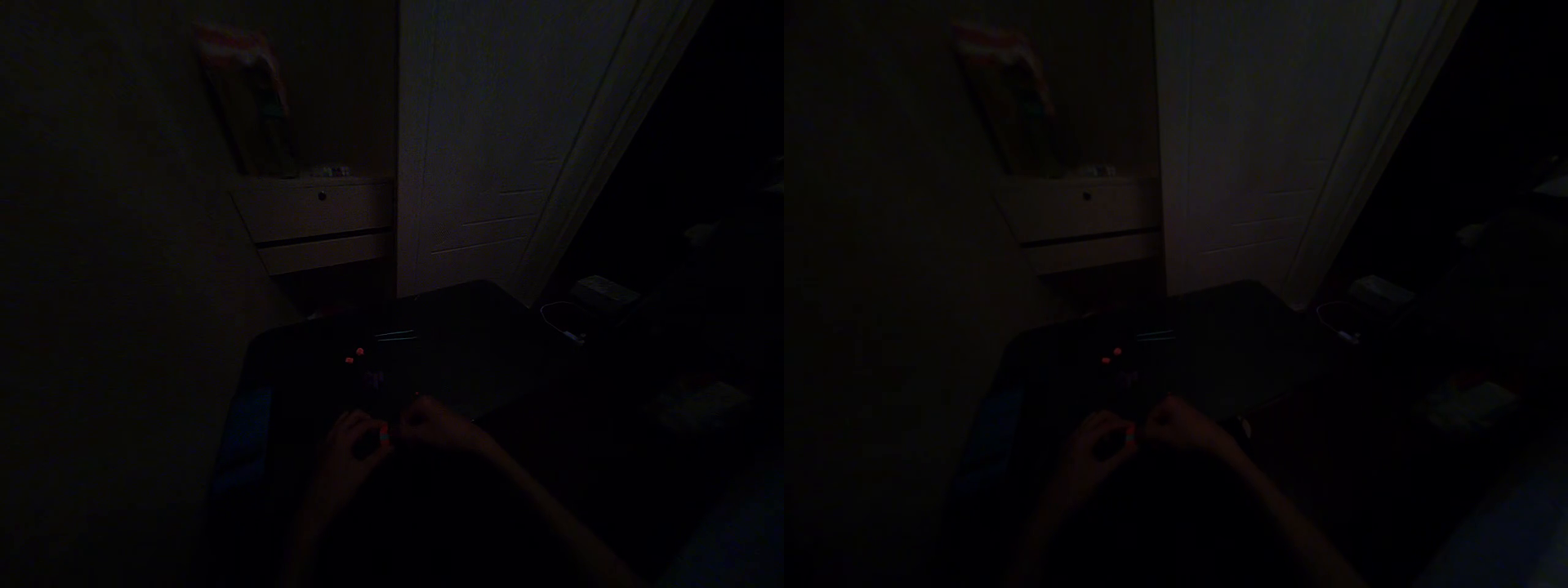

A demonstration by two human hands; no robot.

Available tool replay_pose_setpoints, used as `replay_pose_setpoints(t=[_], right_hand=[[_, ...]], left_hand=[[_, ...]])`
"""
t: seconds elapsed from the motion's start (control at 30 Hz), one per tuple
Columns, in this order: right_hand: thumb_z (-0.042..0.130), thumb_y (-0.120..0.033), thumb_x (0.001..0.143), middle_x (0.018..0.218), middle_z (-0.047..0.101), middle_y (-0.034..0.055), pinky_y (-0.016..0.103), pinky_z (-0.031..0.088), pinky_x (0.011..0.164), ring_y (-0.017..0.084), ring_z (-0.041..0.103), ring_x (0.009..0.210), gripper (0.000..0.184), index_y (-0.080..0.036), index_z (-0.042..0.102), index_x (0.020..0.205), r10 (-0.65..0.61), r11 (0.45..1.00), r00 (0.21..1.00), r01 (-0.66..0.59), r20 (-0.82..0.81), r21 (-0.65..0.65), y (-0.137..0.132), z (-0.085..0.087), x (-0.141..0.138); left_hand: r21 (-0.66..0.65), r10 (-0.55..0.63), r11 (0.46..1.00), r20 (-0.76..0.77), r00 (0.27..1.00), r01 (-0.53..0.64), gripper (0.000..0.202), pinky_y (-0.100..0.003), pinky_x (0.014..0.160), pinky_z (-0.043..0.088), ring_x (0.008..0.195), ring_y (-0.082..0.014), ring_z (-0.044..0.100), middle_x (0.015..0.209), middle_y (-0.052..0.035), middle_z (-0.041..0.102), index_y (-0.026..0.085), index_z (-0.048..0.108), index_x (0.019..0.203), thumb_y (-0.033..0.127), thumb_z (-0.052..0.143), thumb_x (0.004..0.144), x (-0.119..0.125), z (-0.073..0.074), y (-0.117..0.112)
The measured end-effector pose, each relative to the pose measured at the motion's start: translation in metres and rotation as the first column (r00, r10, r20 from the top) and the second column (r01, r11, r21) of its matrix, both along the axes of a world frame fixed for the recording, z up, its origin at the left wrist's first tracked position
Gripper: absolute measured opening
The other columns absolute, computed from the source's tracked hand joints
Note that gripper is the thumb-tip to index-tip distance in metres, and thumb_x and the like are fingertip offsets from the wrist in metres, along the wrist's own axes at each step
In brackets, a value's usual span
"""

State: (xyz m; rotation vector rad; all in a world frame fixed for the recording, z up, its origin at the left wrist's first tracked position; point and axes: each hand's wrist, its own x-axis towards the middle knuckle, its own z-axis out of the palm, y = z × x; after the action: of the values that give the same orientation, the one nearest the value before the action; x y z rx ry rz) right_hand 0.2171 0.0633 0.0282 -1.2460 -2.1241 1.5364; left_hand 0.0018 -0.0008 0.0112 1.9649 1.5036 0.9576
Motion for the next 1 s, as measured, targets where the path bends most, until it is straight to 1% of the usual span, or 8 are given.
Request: replay_pose_setpoints(t=[0.1,0.23,0.37,0.57,0.67,0.77,0.87,1.0], right_hand=[[0.068,-0.027,0.089,0.059,0.056,-0.0048,0.021,0.031,0.053,0.009,0.046,0.056,0.027,-0.014,0.07,0.066,-0.011,1.0,1.0,0.011,-0.01,0.021,0.0,-0.002,0.0],[0.07,-0.03,0.088,0.059,0.056,-0.0047,0.021,0.03,0.051,0.01,0.046,0.057,0.028,-0.013,0.07,0.066,-0.041,0.998,0.999,0.041,-0.008,0.044,-0.001,-0.004,-0.001],[0.069,-0.027,0.088,0.061,0.057,-0.0043,0.021,0.031,0.053,0.01,0.047,0.059,0.025,-0.013,0.07,0.067,-0.067,0.996,0.998,0.068,-0.008,0.06,-0.003,-0.003,-0.002],[0.069,-0.032,0.091,0.059,0.052,-0.0047,0.022,0.027,0.051,0.01,0.043,0.058,0.031,-0.013,0.067,0.065,-0.13,0.985,0.991,0.127,0.021,0.114,-0.006,-0.007,-0.004],[0.069,-0.032,0.091,0.058,0.051,-0.005,0.022,0.027,0.051,0.01,0.042,0.057,0.033,-0.014,0.065,0.063,-0.144,0.981,0.989,0.139,0.025,0.139,-0.006,-0.01,-0.005],[0.07,-0.032,0.091,0.058,0.052,-0.005,0.023,0.027,0.052,0.01,0.043,0.057,0.034,-0.014,0.065,0.062,-0.16,0.973,0.987,0.154,0.024,0.171,-0.006,-0.012,-0.007],[0.07,-0.03,0.091,0.058,0.053,-0.0047,0.024,0.027,0.053,0.01,0.042,0.058,0.034,-0.014,0.065,0.061,-0.189,0.963,0.982,0.18,0.024,0.201,-0.007,-0.013,-0.009],[0.07,-0.028,0.09,0.059,0.055,-0.004,0.024,0.027,0.054,0.011,0.044,0.059,0.031,-0.014,0.067,0.063,-0.216,0.958,0.976,0.21,0.009,0.197,-0.009,-0.015,-0.011]], left_hand=[[-0.007,-0.005,1.0,0.007,1.0,0.005,0.014,-0.037,0.086,0.058,0.098,-0.0249,0.071,0.099,-0.0028,0.079,0.029,0.081,0.096,0.032,0.08,0.083,0.0,0.002,0.0],[-0.002,-0.016,1.0,0.032,0.999,0.016,0.013,-0.038,0.088,0.057,0.098,-0.0245,0.072,0.099,-0.002,0.079,0.029,0.08,0.096,0.029,0.08,0.083,0.0,0.003,0.0],[0.007,-0.033,0.999,0.021,0.999,0.033,0.012,-0.04,0.092,0.056,0.097,-0.024,0.072,0.1,-0.0016,0.079,0.028,0.079,0.096,0.027,0.079,0.084,0.0,0.002,0.0],[0.035,-0.027,0.999,-0.001,1.0,0.027,0.012,-0.039,0.09,0.056,0.097,-0.0244,0.071,0.099,-0.0018,0.079,0.028,0.079,0.095,0.027,0.08,0.083,-0.001,-0.002,0.001],[0.038,-0.025,0.999,-0.007,1.0,0.026,0.012,-0.038,0.087,0.057,0.096,-0.0242,0.071,0.098,-0.0019,0.079,0.028,0.079,0.095,0.027,0.08,0.083,-0.001,-0.003,0.001],[0.041,-0.018,0.999,-0.014,1.0,0.019,0.011,-0.039,0.086,0.057,0.096,-0.0246,0.07,0.097,-0.0023,0.078,0.028,0.079,0.096,0.029,0.078,0.084,-0.001,-0.003,0.001],[0.045,-0.02,0.999,-0.016,1.0,0.021,0.013,-0.041,0.09,0.057,0.097,-0.0253,0.071,0.1,-0.0025,0.079,0.029,0.079,0.098,0.03,0.078,0.084,-0.001,-0.003,0.001],[0.034,-0.026,0.999,-0.007,1.0,0.026,0.014,-0.041,0.089,0.057,0.098,-0.0257,0.071,0.101,-0.003,0.078,0.028,0.078,0.098,0.029,0.079,0.083,-0.001,-0.004,0.002]])
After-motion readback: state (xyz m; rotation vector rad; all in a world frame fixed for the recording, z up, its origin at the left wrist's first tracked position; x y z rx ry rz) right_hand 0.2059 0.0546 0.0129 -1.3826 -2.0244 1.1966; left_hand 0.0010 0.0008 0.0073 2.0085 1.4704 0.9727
